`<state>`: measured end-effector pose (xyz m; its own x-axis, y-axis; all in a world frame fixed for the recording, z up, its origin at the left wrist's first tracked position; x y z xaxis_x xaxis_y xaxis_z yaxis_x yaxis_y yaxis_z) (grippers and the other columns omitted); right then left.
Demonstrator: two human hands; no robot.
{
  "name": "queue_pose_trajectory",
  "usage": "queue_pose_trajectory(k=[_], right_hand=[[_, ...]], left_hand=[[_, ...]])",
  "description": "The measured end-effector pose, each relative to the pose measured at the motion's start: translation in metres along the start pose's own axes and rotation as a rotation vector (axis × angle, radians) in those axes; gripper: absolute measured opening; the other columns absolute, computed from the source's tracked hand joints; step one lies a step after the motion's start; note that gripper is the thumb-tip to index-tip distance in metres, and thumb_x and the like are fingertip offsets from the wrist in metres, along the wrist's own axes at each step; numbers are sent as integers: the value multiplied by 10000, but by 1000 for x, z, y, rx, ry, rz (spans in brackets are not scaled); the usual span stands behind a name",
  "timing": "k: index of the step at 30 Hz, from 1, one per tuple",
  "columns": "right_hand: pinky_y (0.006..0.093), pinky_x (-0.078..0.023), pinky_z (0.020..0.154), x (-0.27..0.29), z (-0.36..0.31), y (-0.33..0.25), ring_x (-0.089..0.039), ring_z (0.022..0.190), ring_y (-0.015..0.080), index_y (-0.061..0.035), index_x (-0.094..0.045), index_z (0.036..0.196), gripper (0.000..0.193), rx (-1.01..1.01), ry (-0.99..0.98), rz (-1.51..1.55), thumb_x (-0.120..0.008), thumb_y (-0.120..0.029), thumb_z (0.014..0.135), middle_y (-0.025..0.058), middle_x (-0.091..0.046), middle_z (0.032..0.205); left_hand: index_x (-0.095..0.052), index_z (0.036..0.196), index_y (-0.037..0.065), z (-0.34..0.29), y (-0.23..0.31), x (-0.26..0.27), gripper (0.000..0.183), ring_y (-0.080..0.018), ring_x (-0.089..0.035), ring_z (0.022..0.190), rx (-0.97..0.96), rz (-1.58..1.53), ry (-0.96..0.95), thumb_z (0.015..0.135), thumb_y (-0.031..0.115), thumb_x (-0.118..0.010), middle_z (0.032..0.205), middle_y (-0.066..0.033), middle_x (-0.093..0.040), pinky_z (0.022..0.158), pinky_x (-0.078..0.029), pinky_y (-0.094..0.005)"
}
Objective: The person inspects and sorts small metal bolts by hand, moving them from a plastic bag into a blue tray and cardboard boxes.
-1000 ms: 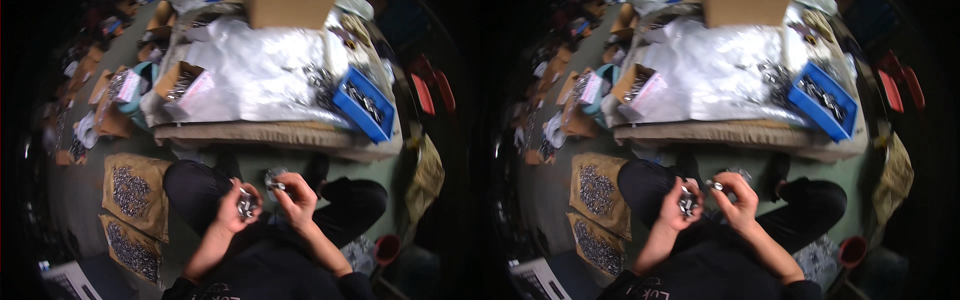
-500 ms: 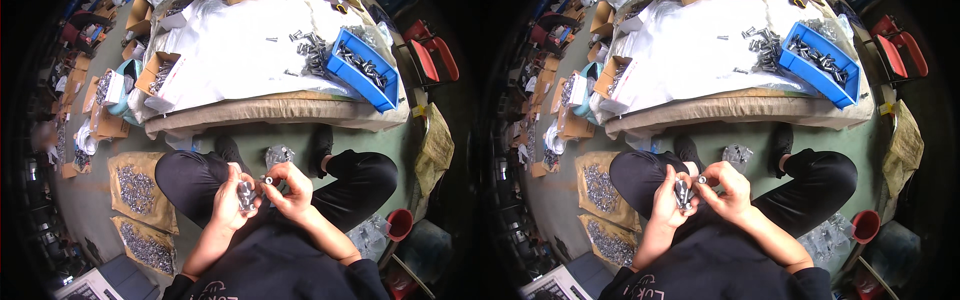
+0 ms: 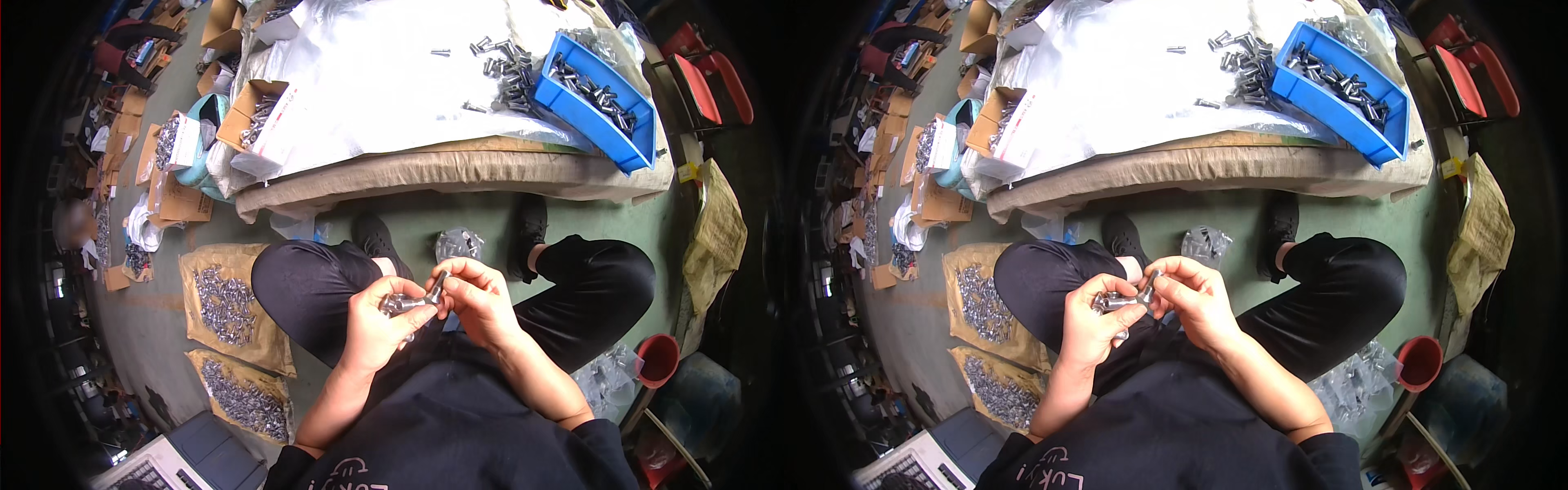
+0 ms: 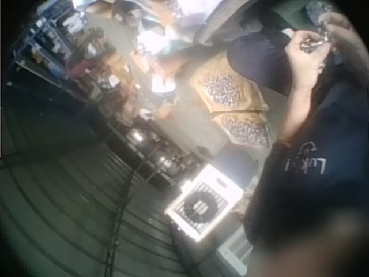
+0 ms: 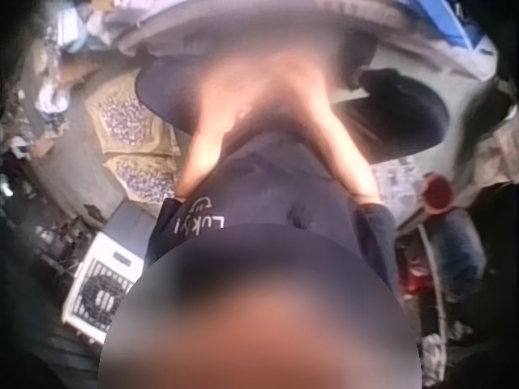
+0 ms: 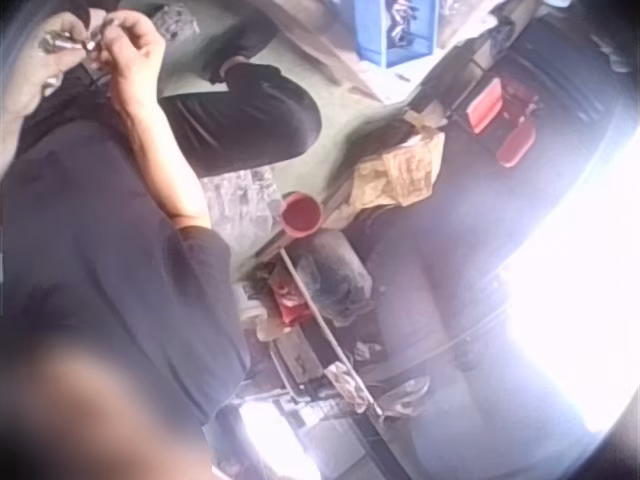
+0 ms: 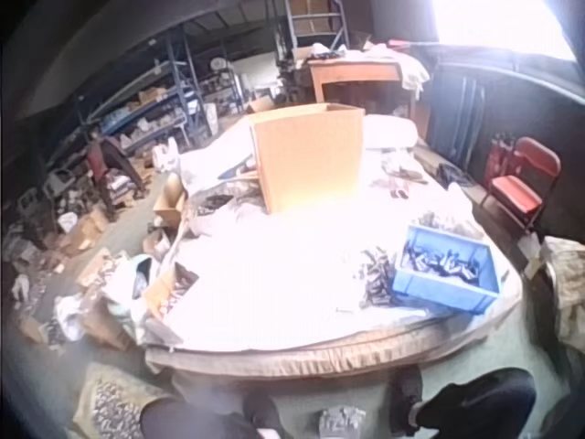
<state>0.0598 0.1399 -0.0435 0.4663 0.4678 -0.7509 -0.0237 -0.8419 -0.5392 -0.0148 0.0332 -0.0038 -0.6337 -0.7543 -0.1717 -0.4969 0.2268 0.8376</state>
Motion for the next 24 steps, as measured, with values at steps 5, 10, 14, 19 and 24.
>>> queue_pose_trajectory(k=[5, 10, 14, 19, 24], right_hand=[[250, -485, 572, -1, -2, -2, -567, 617, 139, 23, -538, 947, 157, 47, -22, 14, -541, -70, 820, 132, -599, 872], [271, -507, 647, -4, -4, -3, -604, 720, 179, 34, -538, 993, 205, 66, -29, 69, -564, -20, 797, 178, -598, 944], [286, -510, 681, -4, -5, -2, -609, 758, 198, 37, -545, 1007, 227, 86, -18, 47, -571, -2, 785, 188, -595, 960], [276, -492, 635, -6, -6, -5, -588, 685, 179, 29, -561, 1001, 218, 234, -41, -119, -570, 3, 785, 124, -599, 838], [252, -469, 572, -4, -7, -3, -552, 603, 148, 35, -572, 962, 176, 131, -1, -51, -569, -35, 801, 97, -583, 752]], left_hand=[[-573, 863, -13, 0, 9, 1, 175, -7, -454, 479, -92, 127, 45, 724, 29, -671, 654, 7, -569, 409, -341, -143], [-569, 884, -21, 0, 4, 8, 217, -22, -469, 457, -50, 72, 42, 708, 35, -684, 683, -28, -583, 355, -348, -136], [-566, 903, -21, 0, 8, 5, 217, -14, -465, 462, -74, 74, 56, 722, 35, -672, 686, -18, -588, 367, -341, -138], [-565, 900, -21, -2, 6, 7, 208, -15, -485, 529, -100, 152, 54, 717, 6, -660, 714, -14, -590, 433, -366, -141], [-564, 864, -23, -6, 22, 5, 230, -56, -532, 724, -402, 423, 97, 659, -65, -660, 827, -31, -555, 602, -423, -164]])
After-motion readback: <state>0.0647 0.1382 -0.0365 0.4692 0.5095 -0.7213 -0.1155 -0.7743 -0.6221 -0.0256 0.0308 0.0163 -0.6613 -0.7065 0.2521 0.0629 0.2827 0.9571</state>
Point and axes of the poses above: each hand's wrist, its own z-axis towards the middle knuckle, its own x-axis out of the back of the hand, y = z × x, the point moved 5 cm from there along z, towards the middle knuckle
